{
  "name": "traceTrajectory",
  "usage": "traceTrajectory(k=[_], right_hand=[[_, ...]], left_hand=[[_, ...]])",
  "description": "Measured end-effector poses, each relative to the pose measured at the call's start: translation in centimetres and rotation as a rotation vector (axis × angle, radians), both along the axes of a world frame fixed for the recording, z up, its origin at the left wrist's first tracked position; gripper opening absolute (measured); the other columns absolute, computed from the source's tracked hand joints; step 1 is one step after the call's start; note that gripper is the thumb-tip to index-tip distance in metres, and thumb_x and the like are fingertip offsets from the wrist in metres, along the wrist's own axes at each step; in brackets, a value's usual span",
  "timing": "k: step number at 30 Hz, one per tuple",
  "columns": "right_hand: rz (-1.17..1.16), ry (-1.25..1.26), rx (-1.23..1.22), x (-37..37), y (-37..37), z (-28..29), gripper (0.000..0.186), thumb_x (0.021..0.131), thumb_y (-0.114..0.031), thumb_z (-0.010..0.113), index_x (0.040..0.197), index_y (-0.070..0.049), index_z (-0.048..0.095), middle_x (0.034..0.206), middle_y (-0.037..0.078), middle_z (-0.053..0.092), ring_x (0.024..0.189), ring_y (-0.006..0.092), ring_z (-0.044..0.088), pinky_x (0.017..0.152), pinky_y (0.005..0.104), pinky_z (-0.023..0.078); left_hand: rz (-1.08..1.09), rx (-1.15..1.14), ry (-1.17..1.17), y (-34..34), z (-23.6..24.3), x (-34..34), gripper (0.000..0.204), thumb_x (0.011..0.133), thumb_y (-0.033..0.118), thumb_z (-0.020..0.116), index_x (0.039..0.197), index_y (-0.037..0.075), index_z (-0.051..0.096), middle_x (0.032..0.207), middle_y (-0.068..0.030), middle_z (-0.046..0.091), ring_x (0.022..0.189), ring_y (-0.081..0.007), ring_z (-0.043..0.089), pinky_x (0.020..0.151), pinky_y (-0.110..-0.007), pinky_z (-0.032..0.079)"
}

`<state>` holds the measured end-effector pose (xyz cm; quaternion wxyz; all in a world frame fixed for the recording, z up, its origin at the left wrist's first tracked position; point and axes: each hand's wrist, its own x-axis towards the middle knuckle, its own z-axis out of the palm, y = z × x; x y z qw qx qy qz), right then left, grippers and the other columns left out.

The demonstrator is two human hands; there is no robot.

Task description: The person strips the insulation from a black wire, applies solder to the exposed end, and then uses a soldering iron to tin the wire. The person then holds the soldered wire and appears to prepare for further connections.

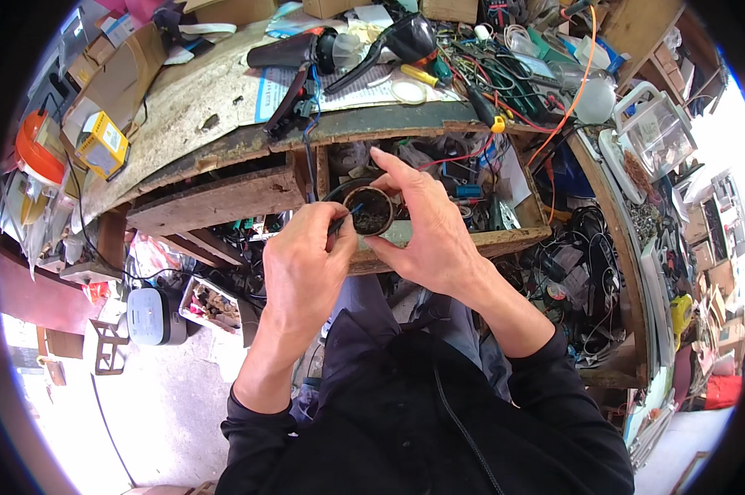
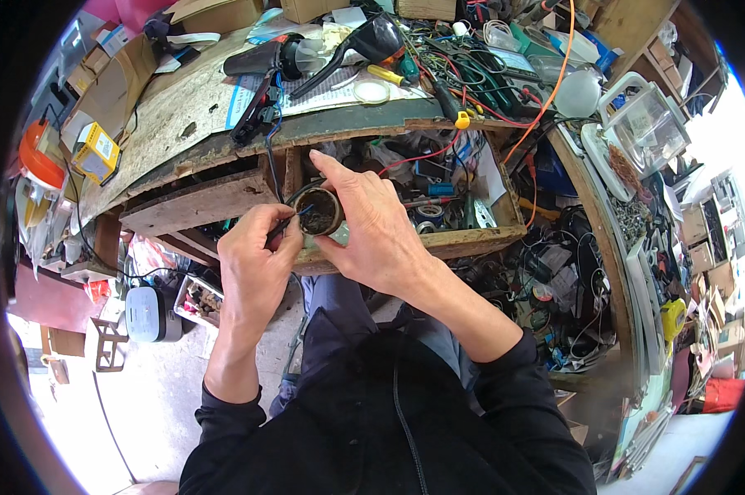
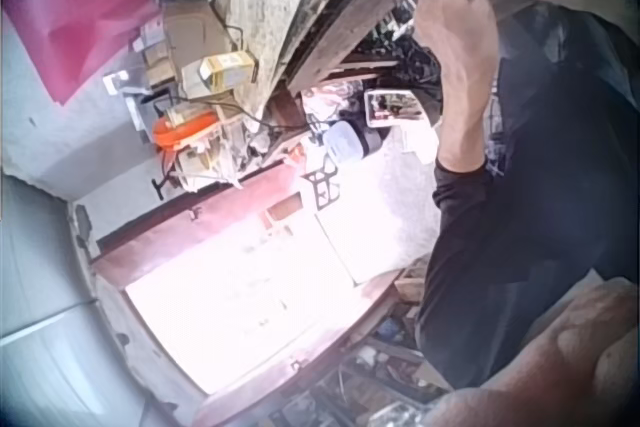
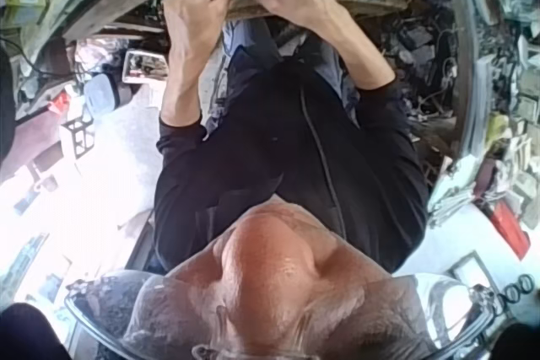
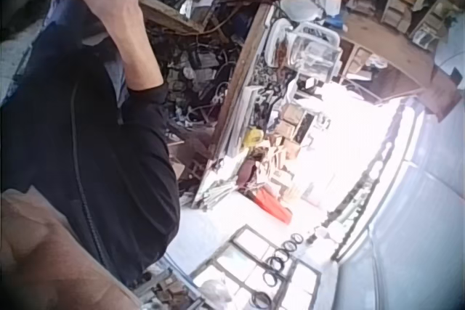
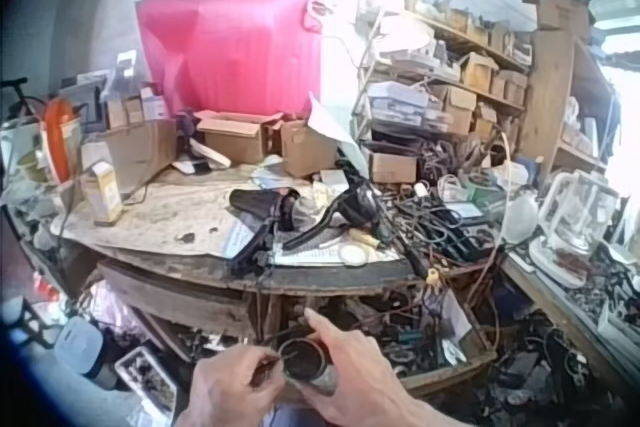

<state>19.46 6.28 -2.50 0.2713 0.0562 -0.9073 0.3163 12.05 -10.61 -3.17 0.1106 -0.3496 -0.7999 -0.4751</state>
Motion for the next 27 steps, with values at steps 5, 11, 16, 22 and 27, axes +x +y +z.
traceTrajectory(k=[5, 11, 16, 22, 27], right_hand=[[0.015, 0.051, -0.002, -0.3, 0.1, -0.4, 0.095, 0.069, -0.003, 0.083, 0.152, -0.006, 0.037, 0.114, 0.015, 0.063, 0.102, 0.0345, 0.059, 0.093, 0.0441, 0.045], [-0.021, 0.014, -0.112, -0.1, 1.0, -0.7, 0.088, 0.072, -0.001, 0.081, 0.150, -0.005, 0.041, 0.118, 0.013, 0.063, 0.107, 0.0271, 0.064, 0.094, 0.0362, 0.053], [0.024, -0.003, -0.164, -0.2, 1.1, -1.0, 0.086, 0.072, -0.003, 0.079, 0.148, -0.002, 0.038, 0.118, 0.018, 0.057, 0.108, 0.0321, 0.060, 0.095, 0.0386, 0.050], [0.021, -0.020, -0.192, -0.2, 1.2, -1.1, 0.086, 0.072, -0.003, 0.079, 0.148, -0.003, 0.039, 0.120, 0.017, 0.056, 0.109, 0.0320, 0.060, 0.096, 0.0383, 0.050], [0.006, -0.047, -0.201, -0.2, 1.3, -1.4, 0.085, 0.072, -0.004, 0.079, 0.148, -0.005, 0.040, 0.120, 0.017, 0.057, 0.110, 0.0320, 0.060, 0.097, 0.0384, 0.050]], left_hand=[[0.006, 0.032, -0.012, 0.1, -0.2, 0.0, 0.012, 0.086, 0.002, 0.071, 0.097, 0.000, 0.067, 0.082, -0.0098, 0.066, 0.068, -0.0201, 0.062, 0.061, -0.031, 0.049], [-0.060, 0.158, -0.390, -0.3, 0.6, -0.3, 0.011, 0.091, 0.001, 0.068, 0.101, -0.002, 0.066, 0.067, 0.0043, 0.054, 0.062, 0.0000, 0.042, 0.055, -0.019, 0.034], [-0.116, 0.313, -0.564, -0.2, -0.3, -1.1, 0.008, 0.091, 0.002, 0.068, 0.098, -0.001, 0.067, 0.069, 0.0083, 0.054, 0.061, 0.0013, 0.038, 0.053, -0.020, 0.030], [-0.227, 0.398, -0.780, -0.6, -0.4, -1.9, 0.007, 0.091, 0.001, 0.067, 0.098, 0.000, 0.066, 0.079, 0.0073, 0.059, 0.064, 0.0023, 0.043, 0.054, -0.017, 0.031], [-0.305, 0.494, -0.920, -1.0, -0.7, -2.2, 0.009, 0.090, 0.000, 0.068, 0.099, 0.000, 0.066, 0.084, 0.0036, 0.062, 0.061, 0.0020, 0.044, 0.052, -0.017, 0.031]])
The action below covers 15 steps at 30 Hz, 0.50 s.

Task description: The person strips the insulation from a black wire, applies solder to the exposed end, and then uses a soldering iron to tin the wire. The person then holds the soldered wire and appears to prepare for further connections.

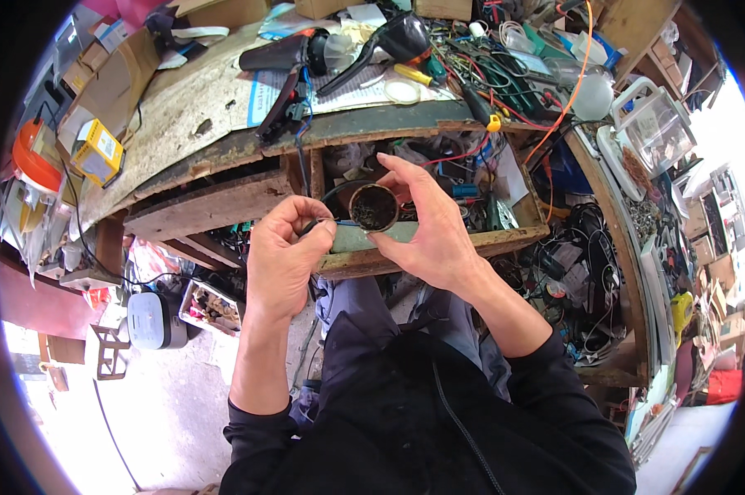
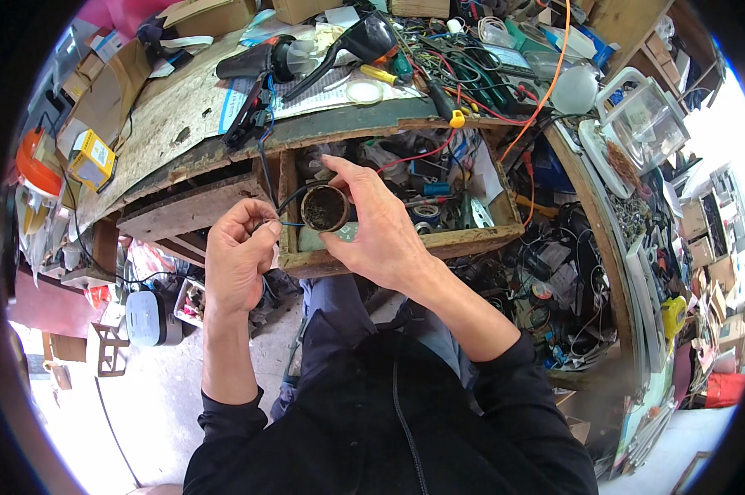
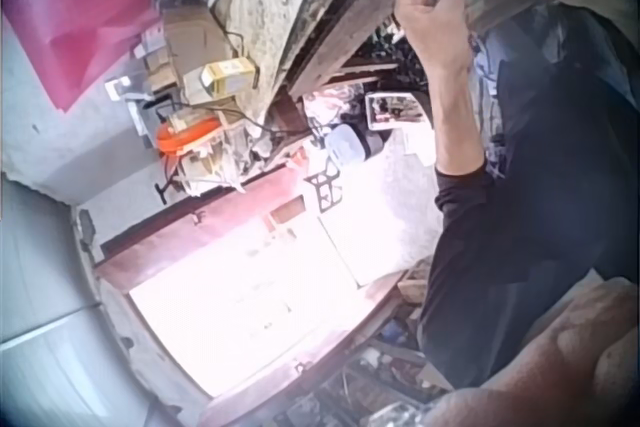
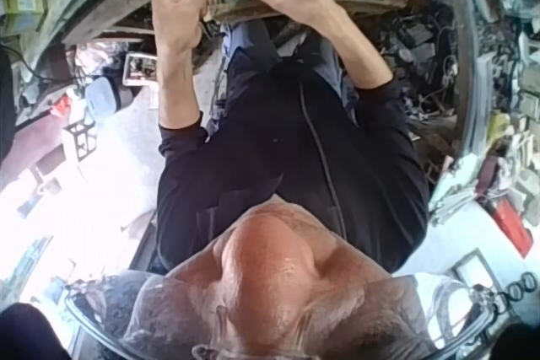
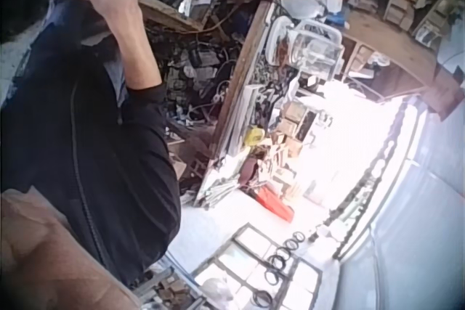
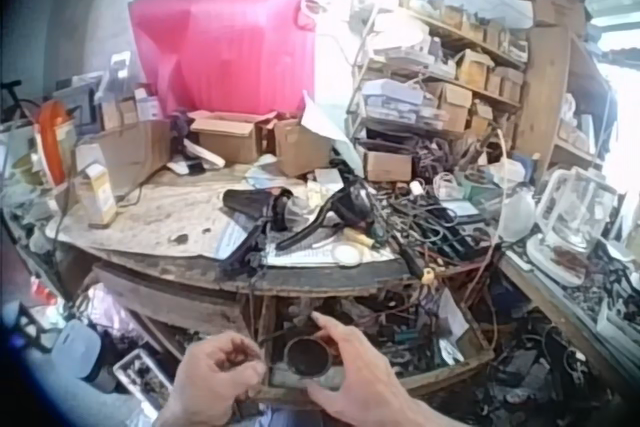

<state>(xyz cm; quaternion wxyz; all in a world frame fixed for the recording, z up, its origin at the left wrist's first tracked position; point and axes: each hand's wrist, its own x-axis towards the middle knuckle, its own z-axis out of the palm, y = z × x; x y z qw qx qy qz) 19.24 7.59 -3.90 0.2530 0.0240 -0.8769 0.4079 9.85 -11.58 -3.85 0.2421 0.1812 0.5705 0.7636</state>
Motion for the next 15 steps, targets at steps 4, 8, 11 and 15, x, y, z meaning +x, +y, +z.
traceTrajectory(k=[4, 8, 11, 15], right_hand=[[0.004, -0.010, -0.004, -0.06, 0.09, 0.08, 0.085, 0.072, -0.003, 0.079, 0.147, -0.005, 0.040, 0.120, 0.017, 0.057, 0.109, 0.0319, 0.061, 0.097, 0.0385, 0.051], [0.006, 0.004, -0.007, -0.22, 0.36, 0.19, 0.085, 0.072, -0.002, 0.080, 0.147, -0.005, 0.040, 0.119, 0.016, 0.058, 0.109, 0.0317, 0.061, 0.096, 0.0379, 0.051], [0.013, -0.016, -0.066, -0.18, 0.34, 0.58, 0.086, 0.072, 0.000, 0.079, 0.148, -0.004, 0.039, 0.120, 0.016, 0.060, 0.111, 0.0313, 0.062, 0.096, 0.0376, 0.052], [-0.006, 0.035, -0.003, -0.08, -0.08, 0.65, 0.077, 0.070, 0.002, 0.081, 0.139, -0.004, 0.049, 0.122, 0.014, 0.062, 0.112, 0.0298, 0.063, 0.095, 0.0373, 0.052]], left_hand=[[0.006, -0.025, -0.034, 0.13, 0.11, 0.20, 0.011, 0.088, 0.001, 0.067, 0.099, 0.001, 0.063, 0.074, 0.0058, 0.053, 0.050, 0.0006, 0.035, 0.044, -0.019, 0.022], [-0.016, -0.089, 0.049, -0.48, -0.05, -0.11, 0.007, 0.090, 0.002, 0.065, 0.097, -0.001, 0.065, 0.080, 0.0027, 0.062, 0.061, -0.0007, 0.046, 0.053, -0.019, 0.034], [0.048, -0.255, 0.319, -0.55, 0.09, 0.02, 0.008, 0.088, 0.002, 0.062, 0.095, -0.002, 0.063, 0.076, 0.0013, 0.060, 0.063, -0.0038, 0.047, 0.055, -0.022, 0.037], [0.042, -0.464, 0.550, -0.17, 0.52, 0.71, 0.011, 0.084, 0.003, 0.061, 0.092, -0.005, 0.059, 0.072, -0.0014, 0.055, 0.067, -0.0063, 0.045, 0.058, -0.025, 0.038]])
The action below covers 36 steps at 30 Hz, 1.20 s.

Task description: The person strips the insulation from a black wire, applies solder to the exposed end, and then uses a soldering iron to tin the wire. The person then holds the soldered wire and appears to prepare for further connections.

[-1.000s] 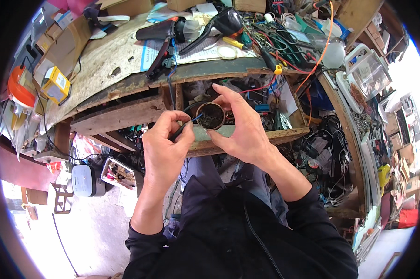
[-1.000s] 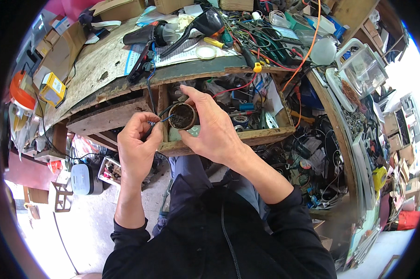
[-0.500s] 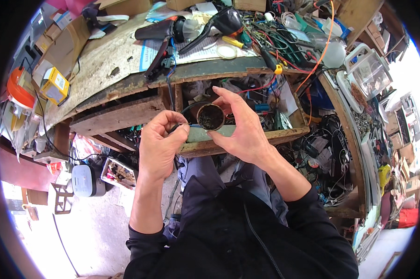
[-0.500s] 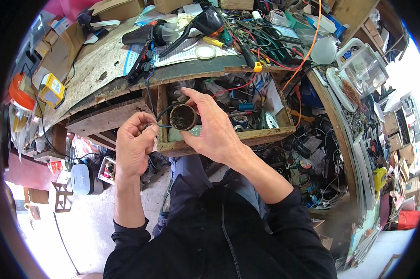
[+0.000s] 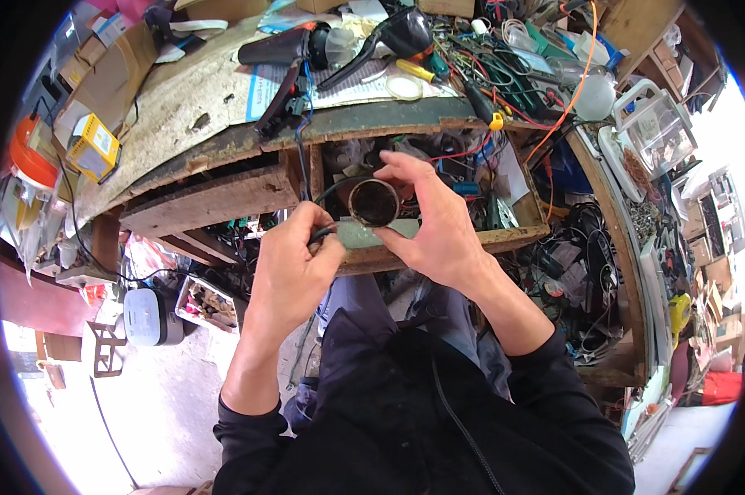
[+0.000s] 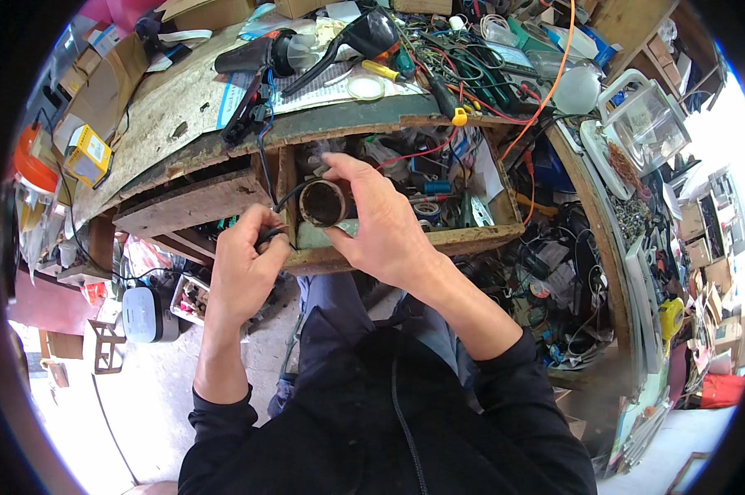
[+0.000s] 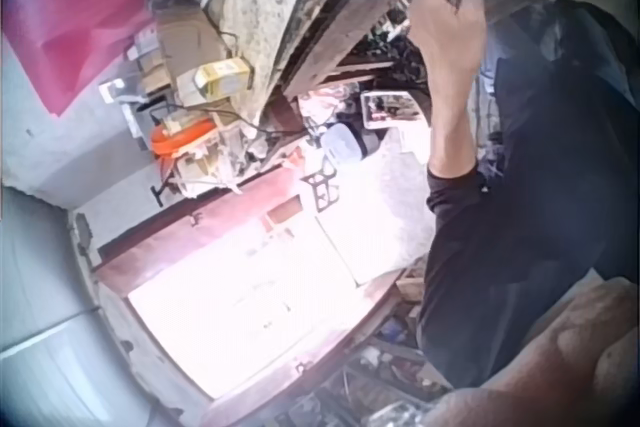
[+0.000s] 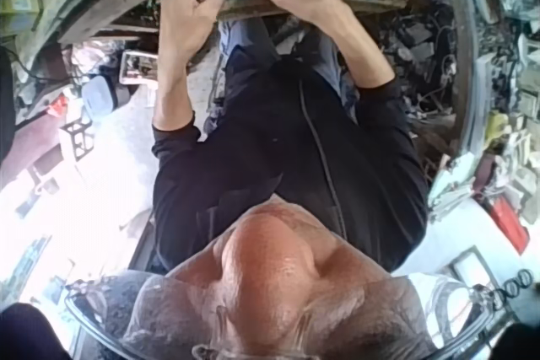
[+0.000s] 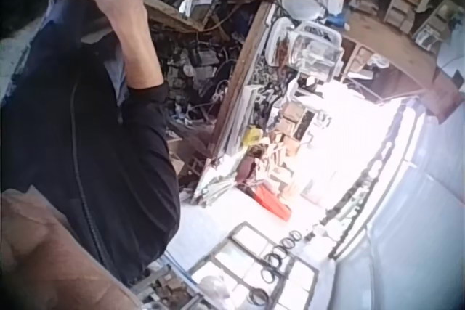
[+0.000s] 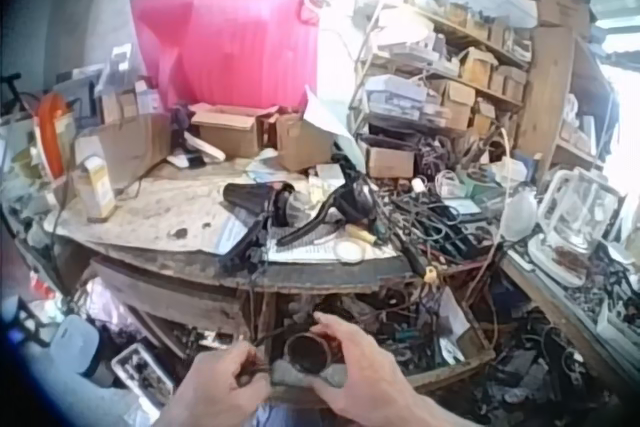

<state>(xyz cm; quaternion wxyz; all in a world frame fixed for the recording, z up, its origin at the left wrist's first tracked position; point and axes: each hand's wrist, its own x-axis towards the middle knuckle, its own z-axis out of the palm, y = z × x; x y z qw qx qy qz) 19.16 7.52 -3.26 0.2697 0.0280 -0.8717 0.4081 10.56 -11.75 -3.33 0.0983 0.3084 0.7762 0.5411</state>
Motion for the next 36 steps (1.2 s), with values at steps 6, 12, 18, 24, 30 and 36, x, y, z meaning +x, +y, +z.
traceTrajectory(k=[6, 12, 18, 24, 30, 36], right_hand=[[0.040, 0.143, 0.275, -0.2, -0.3, -0.4, 0.063, 0.065, 0.004, 0.080, 0.124, -0.002, 0.057, 0.122, 0.017, 0.059, 0.113, 0.0380, 0.059, 0.095, 0.0435, 0.049], [0.057, 0.157, 0.357, -0.1, -0.8, -0.5, 0.063, 0.064, 0.004, 0.080, 0.123, 0.000, 0.058, 0.122, 0.018, 0.058, 0.110, 0.0387, 0.058, 0.094, 0.0447, 0.049], [0.072, 0.150, 0.400, 0.1, -1.2, -0.3, 0.063, 0.065, 0.005, 0.079, 0.124, 0.000, 0.058, 0.121, 0.018, 0.057, 0.109, 0.0383, 0.058, 0.094, 0.0443, 0.049], [0.080, 0.150, 0.438, 0.3, -1.8, -0.3, 0.064, 0.065, 0.006, 0.077, 0.125, 0.002, 0.057, 0.122, 0.018, 0.058, 0.108, 0.0384, 0.058, 0.093, 0.0440, 0.050], [0.083, 0.173, 0.403, 0.4, -2.4, -0.5, 0.067, 0.065, 0.007, 0.077, 0.127, 0.002, 0.052, 0.122, 0.019, 0.058, 0.108, 0.0387, 0.059, 0.093, 0.0449, 0.049], [0.108, 0.170, 0.364, 0.4, -2.5, -1.0, 0.067, 0.064, 0.008, 0.078, 0.124, -0.001, 0.049, 0.121, 0.019, 0.058, 0.108, 0.0393, 0.059, 0.091, 0.0457, 0.048]], left_hand=[[-0.004, -0.114, 0.137, 0.2, -0.3, -0.5, 0.018, 0.078, 0.005, 0.064, 0.090, -0.008, 0.057, 0.072, -0.0128, 0.057, 0.065, -0.0133, 0.048, 0.059, -0.030, 0.041], [-0.013, -0.141, 0.295, 0.3, -0.1, -0.5, 0.022, 0.081, 0.009, 0.064, 0.093, -0.008, 0.056, 0.086, -0.0234, 0.061, 0.076, -0.0359, 0.059, 0.070, -0.041, 0.046], [-0.103, -0.226, 0.368, -0.3, 0.0, -0.3, 0.019, 0.089, 0.009, 0.060, 0.100, -0.006, 0.054, 0.094, -0.0256, 0.059, 0.090, -0.0467, 0.058, 0.077, -0.050, 0.044], [-0.179, -0.246, 0.488, -0.4, 0.2, 0.1, 0.016, 0.091, 0.005, 0.056, 0.103, -0.004, 0.050, 0.094, -0.0254, 0.054, 0.089, -0.0477, 0.054, 0.076, -0.054, 0.042], [-0.191, -0.231, 0.533, -0.3, -0.2, 0.2, 0.017, 0.088, 0.002, 0.055, 0.103, -0.005, 0.049, 0.092, -0.0248, 0.054, 0.087, -0.0471, 0.054, 0.074, -0.054, 0.042], [-0.202, -0.237, 0.555, -0.3, -0.4, 0.3, 0.017, 0.088, 0.002, 0.056, 0.102, -0.004, 0.049, 0.091, -0.0241, 0.053, 0.086, -0.0465, 0.054, 0.072, -0.053, 0.042]])
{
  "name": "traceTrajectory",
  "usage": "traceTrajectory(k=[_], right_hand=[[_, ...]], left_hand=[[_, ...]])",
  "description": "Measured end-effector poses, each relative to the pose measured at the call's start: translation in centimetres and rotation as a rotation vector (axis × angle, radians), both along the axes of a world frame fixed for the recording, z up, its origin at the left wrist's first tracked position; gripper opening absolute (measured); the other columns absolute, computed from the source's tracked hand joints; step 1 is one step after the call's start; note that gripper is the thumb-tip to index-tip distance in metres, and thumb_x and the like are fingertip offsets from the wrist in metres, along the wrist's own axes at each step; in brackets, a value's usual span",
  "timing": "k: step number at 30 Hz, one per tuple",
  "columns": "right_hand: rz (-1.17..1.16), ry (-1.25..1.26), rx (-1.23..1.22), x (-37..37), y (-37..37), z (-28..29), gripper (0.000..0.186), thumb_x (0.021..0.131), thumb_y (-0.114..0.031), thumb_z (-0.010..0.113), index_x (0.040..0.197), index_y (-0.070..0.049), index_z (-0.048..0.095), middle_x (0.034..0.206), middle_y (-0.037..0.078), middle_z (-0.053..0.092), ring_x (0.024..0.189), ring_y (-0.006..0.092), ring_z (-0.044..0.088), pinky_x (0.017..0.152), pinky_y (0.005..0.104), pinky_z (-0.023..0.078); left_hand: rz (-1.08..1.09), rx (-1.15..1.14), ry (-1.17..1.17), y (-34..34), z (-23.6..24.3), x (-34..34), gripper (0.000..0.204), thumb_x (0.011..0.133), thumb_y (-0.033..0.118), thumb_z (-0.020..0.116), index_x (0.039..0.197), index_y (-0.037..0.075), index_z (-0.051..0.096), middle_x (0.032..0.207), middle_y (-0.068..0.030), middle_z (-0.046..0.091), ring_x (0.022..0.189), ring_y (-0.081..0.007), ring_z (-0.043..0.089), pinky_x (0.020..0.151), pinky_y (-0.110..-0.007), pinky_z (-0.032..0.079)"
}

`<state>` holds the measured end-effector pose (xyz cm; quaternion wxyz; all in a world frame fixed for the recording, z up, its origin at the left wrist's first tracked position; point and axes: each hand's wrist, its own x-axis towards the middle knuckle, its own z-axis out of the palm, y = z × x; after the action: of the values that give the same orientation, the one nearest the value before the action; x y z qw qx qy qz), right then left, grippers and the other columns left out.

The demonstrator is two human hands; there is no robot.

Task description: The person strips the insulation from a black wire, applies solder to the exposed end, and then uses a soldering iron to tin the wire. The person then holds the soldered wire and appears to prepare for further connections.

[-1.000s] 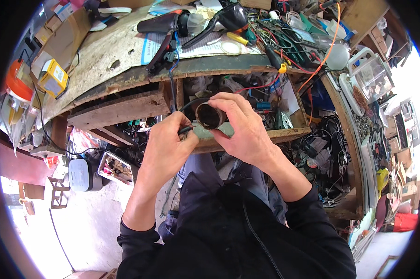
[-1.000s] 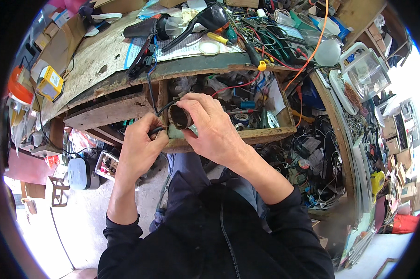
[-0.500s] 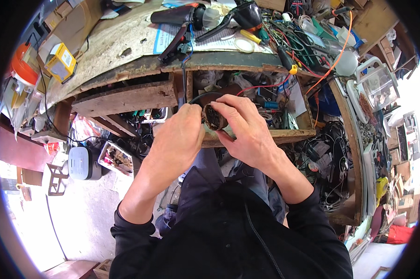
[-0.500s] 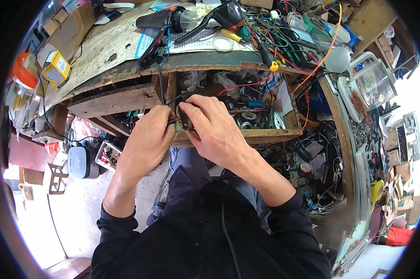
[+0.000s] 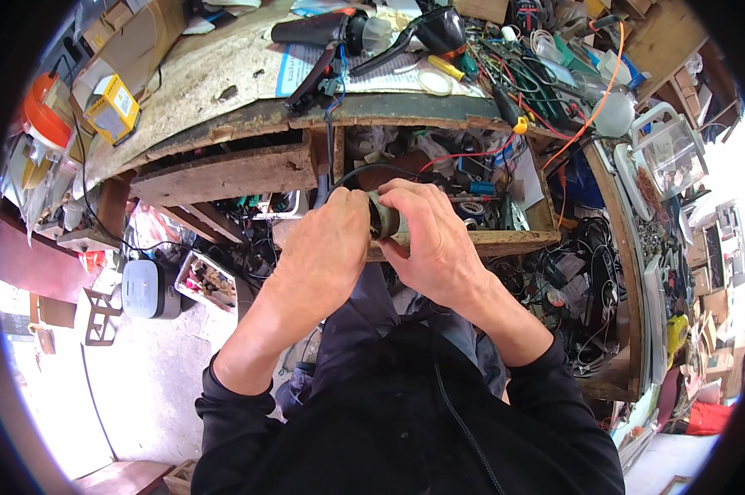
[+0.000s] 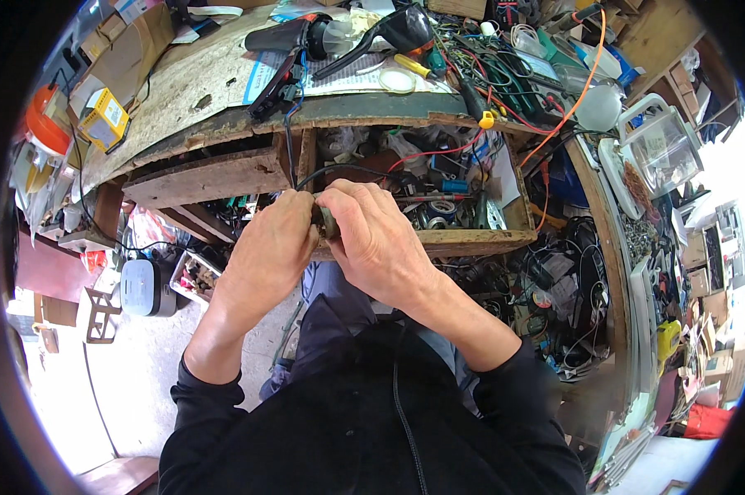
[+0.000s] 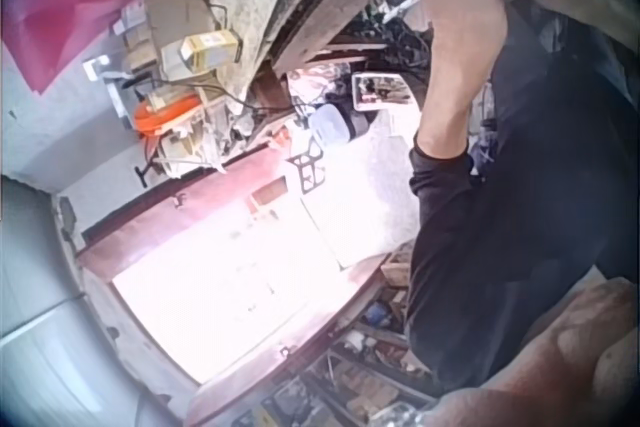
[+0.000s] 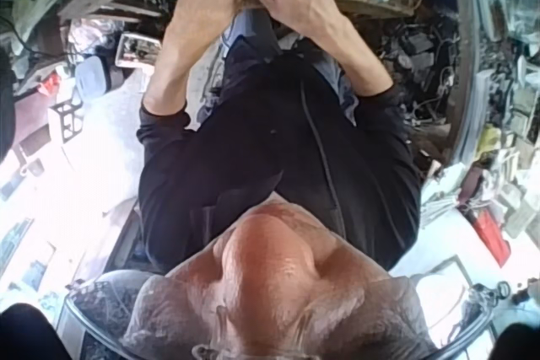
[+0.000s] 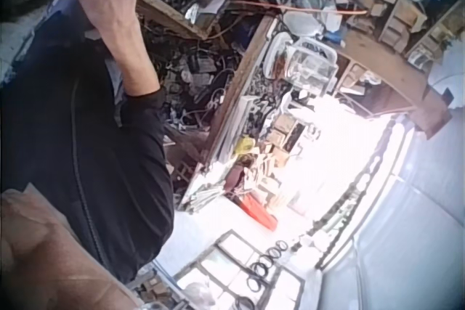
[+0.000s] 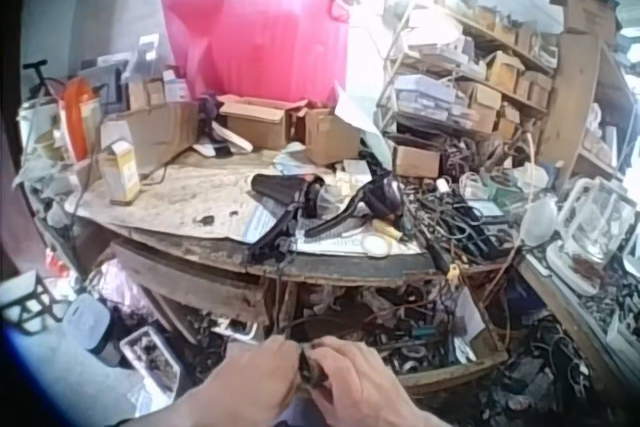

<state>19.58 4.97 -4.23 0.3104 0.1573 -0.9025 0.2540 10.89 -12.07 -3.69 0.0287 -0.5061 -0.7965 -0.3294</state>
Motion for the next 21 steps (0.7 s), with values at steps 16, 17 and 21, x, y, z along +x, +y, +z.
traceTrajectory(k=[16, 17, 21], right_hand=[[-0.007, 0.016, 0.012, 0.0, 0.1, 0.1, 0.064, 0.066, 0.007, 0.076, 0.123, -0.002, 0.049, 0.122, 0.019, 0.058, 0.108, 0.0394, 0.058, 0.091, 0.0462, 0.048], [-0.006, 0.012, 0.014, 0.1, 0.0, 0.0, 0.064, 0.066, 0.007, 0.076, 0.123, -0.002, 0.049, 0.122, 0.019, 0.058, 0.108, 0.0393, 0.058, 0.091, 0.0462, 0.048], [-0.016, 0.003, 0.020, 0.1, 0.1, 0.1, 0.065, 0.065, 0.007, 0.077, 0.124, -0.002, 0.048, 0.122, 0.019, 0.058, 0.108, 0.0389, 0.059, 0.090, 0.0461, 0.048]], left_hand=[[-0.023, -0.001, 0.097, -0.1, 0.0, -0.1, 0.019, 0.085, 0.002, 0.057, 0.101, -0.005, 0.051, 0.091, -0.0231, 0.053, 0.079, -0.0439, 0.058, 0.067, -0.051, 0.046], [-0.049, 0.013, 0.151, 0.0, -0.1, -0.2, 0.020, 0.083, 0.002, 0.056, 0.101, -0.006, 0.051, 0.089, -0.0226, 0.053, 0.076, -0.0424, 0.059, 0.064, -0.050, 0.048], [-0.027, -0.006, 0.078, 0.0, 0.2, 0.0, 0.017, 0.085, 0.002, 0.056, 0.100, -0.005, 0.051, 0.091, -0.0237, 0.054, 0.080, -0.0444, 0.058, 0.067, -0.051, 0.046]])
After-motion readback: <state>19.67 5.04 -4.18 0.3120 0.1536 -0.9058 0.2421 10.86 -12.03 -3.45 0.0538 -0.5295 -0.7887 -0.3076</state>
